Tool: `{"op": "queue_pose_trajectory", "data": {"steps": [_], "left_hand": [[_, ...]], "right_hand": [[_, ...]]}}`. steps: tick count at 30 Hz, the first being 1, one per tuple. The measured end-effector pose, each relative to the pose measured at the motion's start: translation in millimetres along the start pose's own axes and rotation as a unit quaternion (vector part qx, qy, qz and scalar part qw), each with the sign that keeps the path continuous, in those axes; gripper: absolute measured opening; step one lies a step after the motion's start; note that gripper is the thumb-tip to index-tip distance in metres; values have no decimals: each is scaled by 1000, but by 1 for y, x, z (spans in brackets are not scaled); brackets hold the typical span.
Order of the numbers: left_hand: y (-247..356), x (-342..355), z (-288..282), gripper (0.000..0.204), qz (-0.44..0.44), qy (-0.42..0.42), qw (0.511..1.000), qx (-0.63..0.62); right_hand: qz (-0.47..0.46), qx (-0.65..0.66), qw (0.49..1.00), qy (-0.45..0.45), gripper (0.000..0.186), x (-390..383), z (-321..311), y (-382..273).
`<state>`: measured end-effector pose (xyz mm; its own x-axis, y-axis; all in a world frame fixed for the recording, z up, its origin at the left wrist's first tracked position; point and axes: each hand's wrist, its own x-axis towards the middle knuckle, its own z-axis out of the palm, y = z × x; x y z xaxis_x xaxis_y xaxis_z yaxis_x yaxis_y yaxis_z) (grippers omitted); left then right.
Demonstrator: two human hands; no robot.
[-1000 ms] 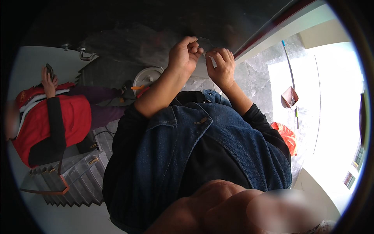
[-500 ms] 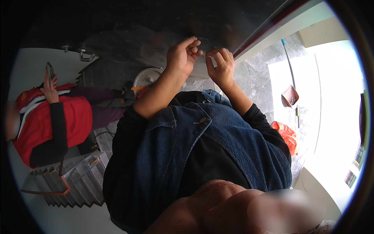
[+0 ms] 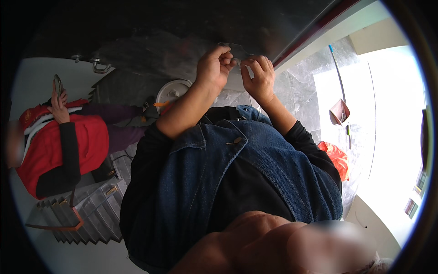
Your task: The person uses a red cordless drill to drive fasteners into the ceiling, then sets the drill down and uses both hands to press and align a small fixture or cover over the fastened area. A second person in a red vest works nearby on the same ceiling.
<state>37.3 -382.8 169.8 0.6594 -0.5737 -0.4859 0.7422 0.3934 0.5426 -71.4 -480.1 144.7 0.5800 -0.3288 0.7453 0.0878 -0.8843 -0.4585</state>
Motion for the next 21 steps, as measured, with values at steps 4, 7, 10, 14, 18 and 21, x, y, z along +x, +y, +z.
{"op": "queue_pose_trajectory", "data": {"steps": [4,7,10,14,18,21], "left_hand": [[-6,-1,-5,7,-10,-10,1000,14],[-13,-4,-11,8,-22,-19,999,21],[-11,-6,-14,6,-22,-25,999,27],[-4,-5,-7,7,-4,-43,999,18],[1,-2,-1,7,-5,-31,999,17],[1,1,-1,5,0,-19,1000,16]], "right_hand": [[-6,9,1000,2,19,2,2,0],[-7,-4,1000,-3,20,4,1,-2],[-53,-37,998,18,21,12,1,-1],[-74,-43,996,15,24,17,1,-4],[-63,-21,998,12,25,16,5,-6],[-57,-25,998,4,25,12,4,-5]]}}
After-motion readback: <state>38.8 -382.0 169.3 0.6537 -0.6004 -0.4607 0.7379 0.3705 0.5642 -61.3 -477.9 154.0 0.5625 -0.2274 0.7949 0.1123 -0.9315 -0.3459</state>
